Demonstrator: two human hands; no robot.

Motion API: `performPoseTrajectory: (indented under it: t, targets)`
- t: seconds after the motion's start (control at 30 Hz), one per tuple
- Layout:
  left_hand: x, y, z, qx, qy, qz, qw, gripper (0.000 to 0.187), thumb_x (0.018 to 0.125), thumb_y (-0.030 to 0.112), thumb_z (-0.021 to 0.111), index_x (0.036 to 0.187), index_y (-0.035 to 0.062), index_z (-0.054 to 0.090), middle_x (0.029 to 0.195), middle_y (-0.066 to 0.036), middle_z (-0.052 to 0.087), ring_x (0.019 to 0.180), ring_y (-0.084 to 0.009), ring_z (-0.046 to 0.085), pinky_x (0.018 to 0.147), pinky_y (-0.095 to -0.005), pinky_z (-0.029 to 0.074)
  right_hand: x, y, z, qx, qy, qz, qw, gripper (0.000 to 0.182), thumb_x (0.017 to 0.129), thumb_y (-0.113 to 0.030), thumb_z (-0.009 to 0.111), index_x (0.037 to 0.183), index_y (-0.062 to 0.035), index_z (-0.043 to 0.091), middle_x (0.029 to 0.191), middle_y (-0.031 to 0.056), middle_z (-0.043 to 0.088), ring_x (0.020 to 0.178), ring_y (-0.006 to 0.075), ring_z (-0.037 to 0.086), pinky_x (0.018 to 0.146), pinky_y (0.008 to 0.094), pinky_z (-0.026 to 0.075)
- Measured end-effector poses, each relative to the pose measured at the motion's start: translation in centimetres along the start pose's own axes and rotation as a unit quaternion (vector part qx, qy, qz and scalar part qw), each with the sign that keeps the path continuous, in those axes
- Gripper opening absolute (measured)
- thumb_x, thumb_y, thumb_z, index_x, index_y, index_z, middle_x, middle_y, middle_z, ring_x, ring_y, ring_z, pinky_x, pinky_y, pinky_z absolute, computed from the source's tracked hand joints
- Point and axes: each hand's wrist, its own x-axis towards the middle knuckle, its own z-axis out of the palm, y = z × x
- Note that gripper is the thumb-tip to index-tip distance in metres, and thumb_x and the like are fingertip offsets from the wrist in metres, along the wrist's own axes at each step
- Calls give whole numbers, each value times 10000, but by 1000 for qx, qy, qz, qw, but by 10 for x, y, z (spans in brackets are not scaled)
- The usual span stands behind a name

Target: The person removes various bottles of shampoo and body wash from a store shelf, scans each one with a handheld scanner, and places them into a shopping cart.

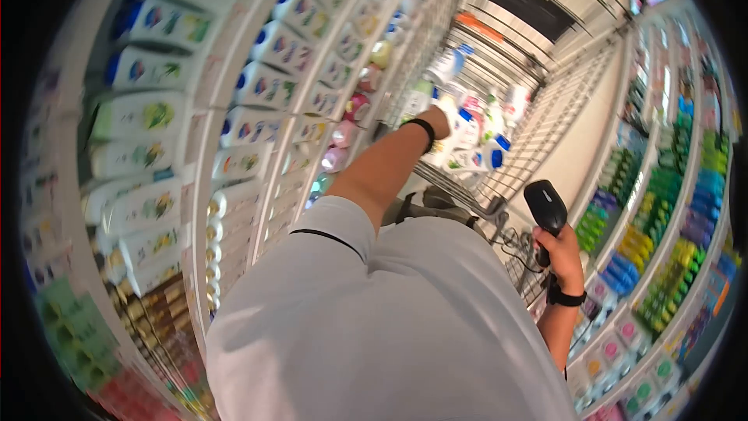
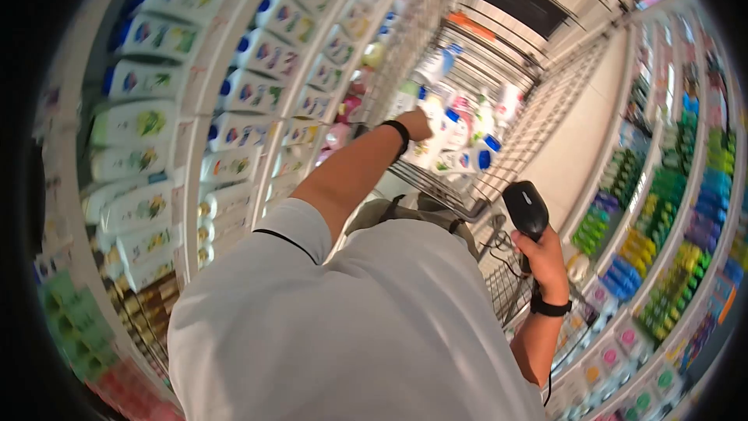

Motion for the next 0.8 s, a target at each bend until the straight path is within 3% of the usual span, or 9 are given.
performPoseTrajectory:
  t: [0.03,0.2,0.3,0.4,0.47,0.53,0.6,0.73,0.8]
  targets:
    - [-3,-5,1,-106,78,-19,991,836,809,408,664,1315,-201,398,1137,-324,648,1097,-399,643,934,-434,516,2,-23,11,-7,-11,4,1000,243,849,-130,715,1045,-16,627,805,-3,623,669,89,565,619,258,460]
    - [-140,-10,-67,-218,321,18,921,752,886,364,633,1431,-84,372,1172,-303,628,1051,-422,630,920,-444,498,37,-64,50,-63,-165,-65,982,214,823,-82,685,1013,7,643,783,14,627,639,94,573,597,254,459]
    - [-245,-40,-96,-285,527,-25,801,591,897,246,663,1392,-18,478,1213,-218,608,1015,-294,644,863,-379,519,43,-85,85,-106,-253,-80,958,194,819,-64,694,1000,-11,652,766,5,628,628,89,572,590,251,458]
    - [-359,-81,-113,-185,725,-83,659,542,882,177,676,1356,-23,505,1226,-202,602,1046,-301,622,853,-380,517,33,-104,119,-137,-310,-86,937,187,821,-70,703,994,-23,651,762,-3,626,634,80,566,595,253,454]
    - [-426,-109,-115,-14,808,-176,562,546,873,160,680,1355,-26,502,1245,-213,596,1110,-339,593,923,-409,489,30,-112,136,-158,-342,-95,921,197,816,-65,709,1000,-28,650,765,-3,628,639,80,566,597,254,453]
    - [-486,-120,-118,143,828,-253,480,532,844,155,681,1296,-67,513,1235,-257,584,1124,-421,546,1001,-461,430,26,-118,150,-180,-349,-102,914,199,818,-68,711,1003,-30,647,768,-1,630,640,80,567,599,255,454]
    - [-529,-130,-122,204,804,-345,440,586,818,214,713,1292,-69,518,1229,-238,596,1158,-413,528,1030,-478,397,20,-126,165,-203,-352,-111,907,198,823,-73,709,1005,-29,645,771,0,632,642,79,568,598,256,455]
    - [-564,-146,-133,250,746,-426,447,639,797,300,736,1287,-55,532,1238,-230,598,1171,-403,526,1049,-490,368,19,-130,182,-224,-371,-121,893,205,821,-78,717,1002,-20,641,770,2,632,649,83,576,595,258,457]
    - [-570,-151,-141,252,672,-486,499,676,817,343,735,1337,-32,521,1263,-218,613,1191,-395,533,1060,-480,352,24,-126,185,-237,-372,-130,888,209,823,-86,721,1003,-16,641,769,-1,631,650,84,577,595,257,457]
